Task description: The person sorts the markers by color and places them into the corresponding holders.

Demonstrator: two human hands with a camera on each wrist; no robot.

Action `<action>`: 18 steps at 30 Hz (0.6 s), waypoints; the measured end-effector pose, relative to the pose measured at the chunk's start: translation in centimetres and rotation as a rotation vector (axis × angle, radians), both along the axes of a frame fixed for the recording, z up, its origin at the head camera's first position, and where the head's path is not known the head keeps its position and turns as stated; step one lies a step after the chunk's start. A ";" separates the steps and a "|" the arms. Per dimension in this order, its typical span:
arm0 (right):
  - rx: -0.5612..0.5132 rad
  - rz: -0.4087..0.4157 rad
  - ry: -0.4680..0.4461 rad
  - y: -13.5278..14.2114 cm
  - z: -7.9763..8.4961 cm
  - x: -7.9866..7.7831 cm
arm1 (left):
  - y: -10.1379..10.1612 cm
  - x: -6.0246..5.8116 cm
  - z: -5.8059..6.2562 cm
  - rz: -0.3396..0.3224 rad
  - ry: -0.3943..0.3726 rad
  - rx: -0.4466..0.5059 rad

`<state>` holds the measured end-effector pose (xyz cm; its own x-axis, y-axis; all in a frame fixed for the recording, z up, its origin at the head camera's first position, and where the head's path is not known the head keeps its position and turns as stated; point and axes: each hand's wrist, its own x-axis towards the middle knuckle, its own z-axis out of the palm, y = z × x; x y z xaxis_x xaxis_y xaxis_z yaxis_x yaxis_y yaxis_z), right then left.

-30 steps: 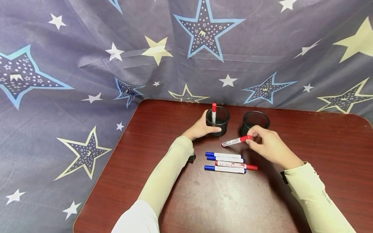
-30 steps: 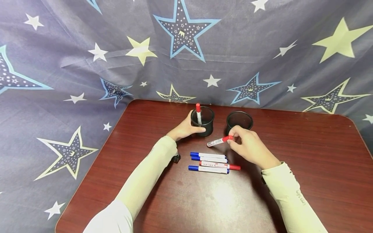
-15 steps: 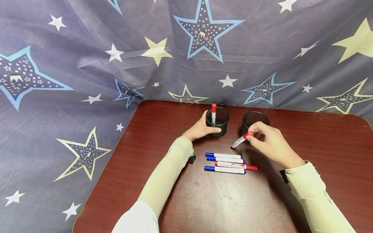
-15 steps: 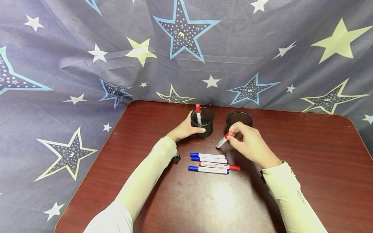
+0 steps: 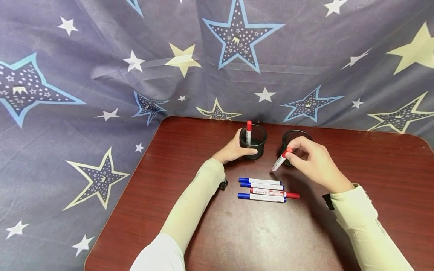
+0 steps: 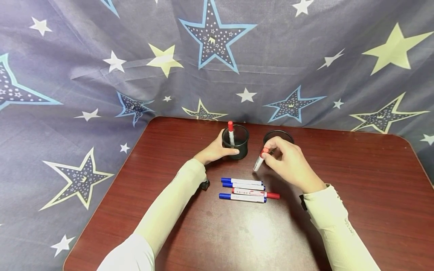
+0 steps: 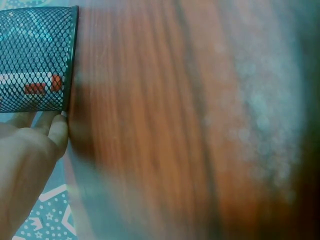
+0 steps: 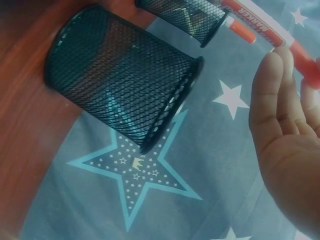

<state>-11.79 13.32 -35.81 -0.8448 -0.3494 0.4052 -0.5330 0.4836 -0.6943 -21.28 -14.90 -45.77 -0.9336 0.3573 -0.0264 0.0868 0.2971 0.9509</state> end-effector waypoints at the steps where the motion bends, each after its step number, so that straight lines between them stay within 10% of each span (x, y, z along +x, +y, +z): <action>1: -0.002 0.001 0.002 -0.1 0.2 -0.1 | 0.0 0.0 0.0 0.000 -0.001 0.000; 18: -0.040 0.010 0.056 -1.8 2.9 -1.7 | -0.1 -0.2 -0.1 -0.004 0.011 -0.014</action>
